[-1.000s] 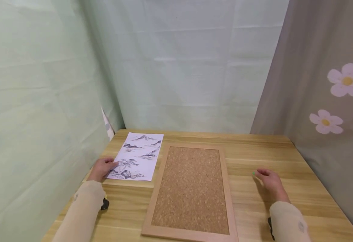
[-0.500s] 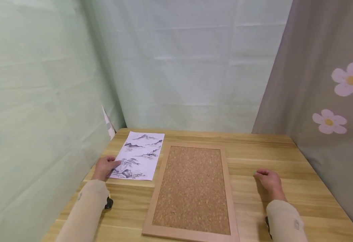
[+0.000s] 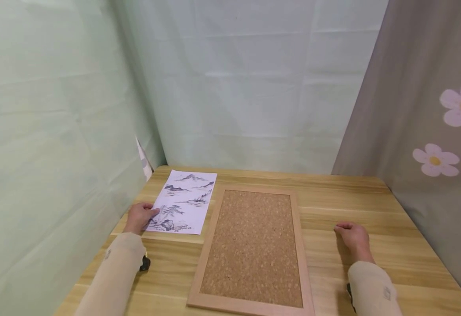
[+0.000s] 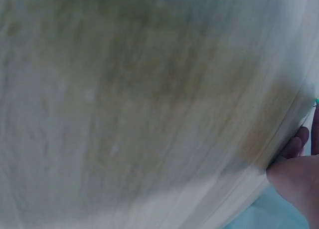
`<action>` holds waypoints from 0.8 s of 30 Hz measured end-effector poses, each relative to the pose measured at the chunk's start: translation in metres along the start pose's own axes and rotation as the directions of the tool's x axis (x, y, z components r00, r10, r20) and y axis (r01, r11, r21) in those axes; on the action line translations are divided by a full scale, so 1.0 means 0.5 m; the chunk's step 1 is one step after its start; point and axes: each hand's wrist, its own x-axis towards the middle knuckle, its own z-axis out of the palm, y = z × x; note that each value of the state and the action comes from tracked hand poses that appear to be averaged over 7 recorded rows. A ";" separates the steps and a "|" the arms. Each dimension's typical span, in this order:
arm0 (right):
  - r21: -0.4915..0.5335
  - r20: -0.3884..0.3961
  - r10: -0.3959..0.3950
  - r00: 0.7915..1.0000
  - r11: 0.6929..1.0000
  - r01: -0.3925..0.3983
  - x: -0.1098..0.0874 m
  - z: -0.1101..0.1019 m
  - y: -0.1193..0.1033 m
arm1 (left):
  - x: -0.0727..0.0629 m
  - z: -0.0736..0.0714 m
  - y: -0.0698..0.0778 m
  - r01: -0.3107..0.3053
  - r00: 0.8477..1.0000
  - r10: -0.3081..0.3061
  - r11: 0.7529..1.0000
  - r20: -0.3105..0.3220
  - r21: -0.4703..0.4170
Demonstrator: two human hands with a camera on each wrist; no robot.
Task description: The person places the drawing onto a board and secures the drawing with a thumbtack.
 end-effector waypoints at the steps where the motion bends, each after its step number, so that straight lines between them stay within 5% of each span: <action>1: -0.009 -0.003 -0.004 1.000 1.000 0.004 -0.001 0.000 -0.002 | -0.001 0.001 0.002 0.001 1.000 -0.001 1.000 -0.002 0.003; 8: -0.064 -0.030 -0.017 0.999 0.998 0.015 -0.004 0.005 -0.007 | -0.005 0.003 0.010 -0.028 0.999 0.029 0.999 -0.014 0.030; 24: -0.096 -0.031 -0.018 0.999 0.995 0.015 -0.006 0.008 -0.010 | 0.006 0.001 0.016 0.013 0.998 -0.014 0.999 0.061 0.030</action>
